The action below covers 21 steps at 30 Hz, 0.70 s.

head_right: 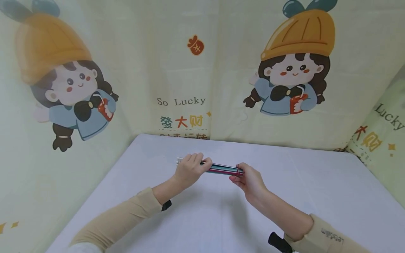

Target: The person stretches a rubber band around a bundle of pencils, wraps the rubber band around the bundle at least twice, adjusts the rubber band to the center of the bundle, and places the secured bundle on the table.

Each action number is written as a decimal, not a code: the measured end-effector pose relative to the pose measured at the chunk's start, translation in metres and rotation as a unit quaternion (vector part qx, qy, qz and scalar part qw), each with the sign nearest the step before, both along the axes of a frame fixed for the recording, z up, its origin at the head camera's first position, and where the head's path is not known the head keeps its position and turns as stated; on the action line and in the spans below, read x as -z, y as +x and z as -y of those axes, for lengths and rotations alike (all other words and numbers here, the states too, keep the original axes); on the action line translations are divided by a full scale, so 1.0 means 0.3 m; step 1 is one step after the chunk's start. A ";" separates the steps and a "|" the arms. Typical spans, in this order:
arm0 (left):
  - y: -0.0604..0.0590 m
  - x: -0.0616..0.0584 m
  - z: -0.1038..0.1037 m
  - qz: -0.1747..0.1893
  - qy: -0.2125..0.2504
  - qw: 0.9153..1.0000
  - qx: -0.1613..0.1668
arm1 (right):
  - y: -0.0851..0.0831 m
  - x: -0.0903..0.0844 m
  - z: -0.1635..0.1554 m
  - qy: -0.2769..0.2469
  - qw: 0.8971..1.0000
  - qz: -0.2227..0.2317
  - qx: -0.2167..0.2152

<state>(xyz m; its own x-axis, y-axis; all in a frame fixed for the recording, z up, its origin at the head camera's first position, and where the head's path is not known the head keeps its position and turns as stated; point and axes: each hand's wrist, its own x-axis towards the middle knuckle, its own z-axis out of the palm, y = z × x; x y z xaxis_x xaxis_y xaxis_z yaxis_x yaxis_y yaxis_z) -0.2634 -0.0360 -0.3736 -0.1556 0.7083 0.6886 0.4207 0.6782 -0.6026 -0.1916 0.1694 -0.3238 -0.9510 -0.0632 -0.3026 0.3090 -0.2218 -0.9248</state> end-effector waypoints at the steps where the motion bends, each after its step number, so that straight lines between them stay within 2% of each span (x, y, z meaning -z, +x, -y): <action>1: 0.002 0.000 -0.001 0.007 0.001 1.000 -0.004 | 0.002 0.001 0.005 -0.002 1.000 -0.005 0.009; 6: 0.009 0.005 0.000 0.017 -0.003 1.000 -0.009 | 0.009 0.005 0.028 -0.016 0.999 -0.017 0.036; 10: 0.013 0.007 -0.004 0.020 0.005 1.000 -0.012 | 0.010 0.007 0.039 -0.048 0.997 -0.021 0.056; 13: 0.014 0.003 -0.015 0.012 0.015 1.000 -0.001 | 0.011 0.009 0.046 -0.085 0.993 -0.015 0.077; 15: 0.013 0.000 -0.020 0.009 0.019 1.000 0.008 | 0.010 0.013 0.048 -0.088 0.992 -0.015 0.087; 18: 0.010 0.004 -0.015 0.013 0.018 1.000 0.011 | 0.004 0.015 0.044 -0.034 0.993 -0.045 0.100; 21: 0.008 0.011 -0.002 0.026 0.014 0.999 0.010 | -0.012 0.016 0.028 0.047 0.988 -0.096 0.115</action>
